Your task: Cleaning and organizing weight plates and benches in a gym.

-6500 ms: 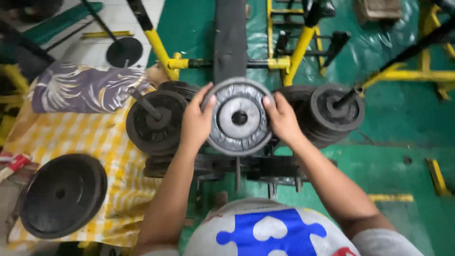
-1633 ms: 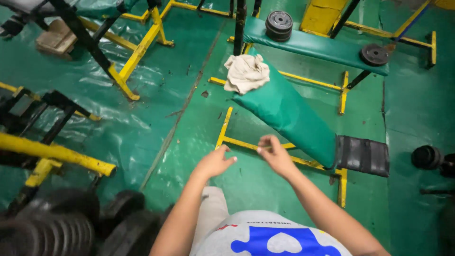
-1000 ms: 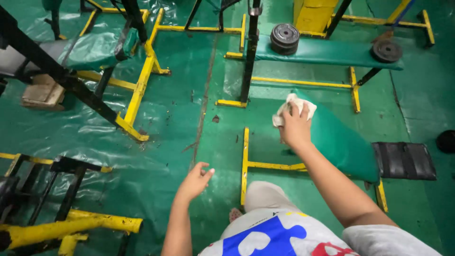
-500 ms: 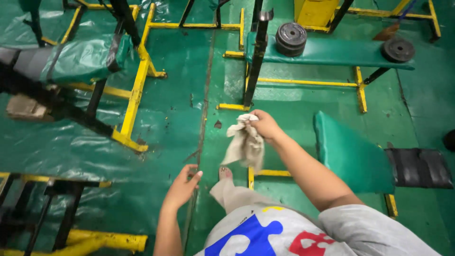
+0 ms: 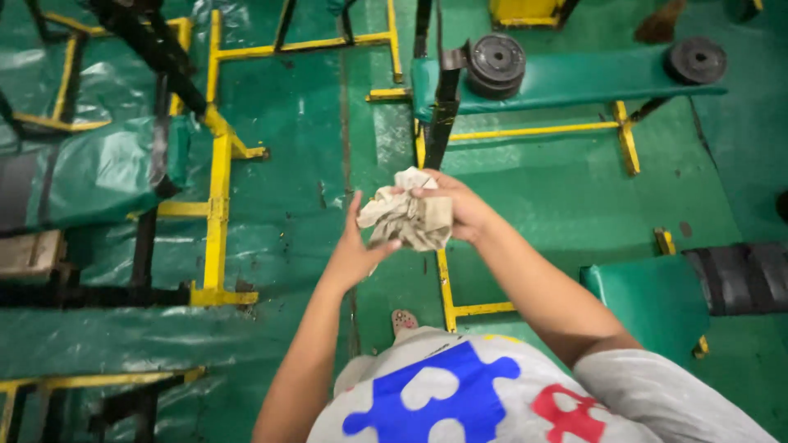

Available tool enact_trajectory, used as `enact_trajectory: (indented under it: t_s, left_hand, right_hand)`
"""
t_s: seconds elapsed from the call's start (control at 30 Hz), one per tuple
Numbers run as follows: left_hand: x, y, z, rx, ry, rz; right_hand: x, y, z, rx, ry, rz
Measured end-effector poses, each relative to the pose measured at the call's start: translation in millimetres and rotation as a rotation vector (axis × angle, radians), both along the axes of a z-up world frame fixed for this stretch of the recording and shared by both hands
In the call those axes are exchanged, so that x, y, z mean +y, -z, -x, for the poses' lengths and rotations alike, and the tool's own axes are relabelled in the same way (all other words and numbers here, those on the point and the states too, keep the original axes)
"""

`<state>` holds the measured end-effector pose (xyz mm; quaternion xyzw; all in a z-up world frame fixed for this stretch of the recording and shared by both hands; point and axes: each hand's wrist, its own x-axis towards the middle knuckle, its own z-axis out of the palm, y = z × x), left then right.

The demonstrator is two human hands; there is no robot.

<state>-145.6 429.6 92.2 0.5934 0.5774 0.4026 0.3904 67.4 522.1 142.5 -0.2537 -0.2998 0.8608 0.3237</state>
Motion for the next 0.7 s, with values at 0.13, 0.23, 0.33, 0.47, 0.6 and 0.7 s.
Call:
enact_trajectory:
  t_s: [0.13,0.23,0.33,0.47,0.6,0.7]
  left_hand:
    - [76,23,-19,-0.073,0.121,0.093]
    - [118,22,-48,-0.039,0.264,0.168]
    - [158,21,-81,-0.118,0.393,0.141]
    - [209,39,-112,-0.248,0.469,0.17]
    - [281,69,-150,-0.315,0.576,0.204]
    - [322,86,-183,-0.369,0.621,0.308]
  right_hand:
    - [33,22,-48,0.104,0.093,-0.033]
    - [51,43,-86,0.141,0.302,0.05]
    - [64,49,-120,0.379,0.393,0.269]
    - [76,56,-145,0.492,0.508,0.237]
    - [97,46,-159,0.346,0.798,0.255]
    - [119,37,-161,0.233,0.923,0.159]
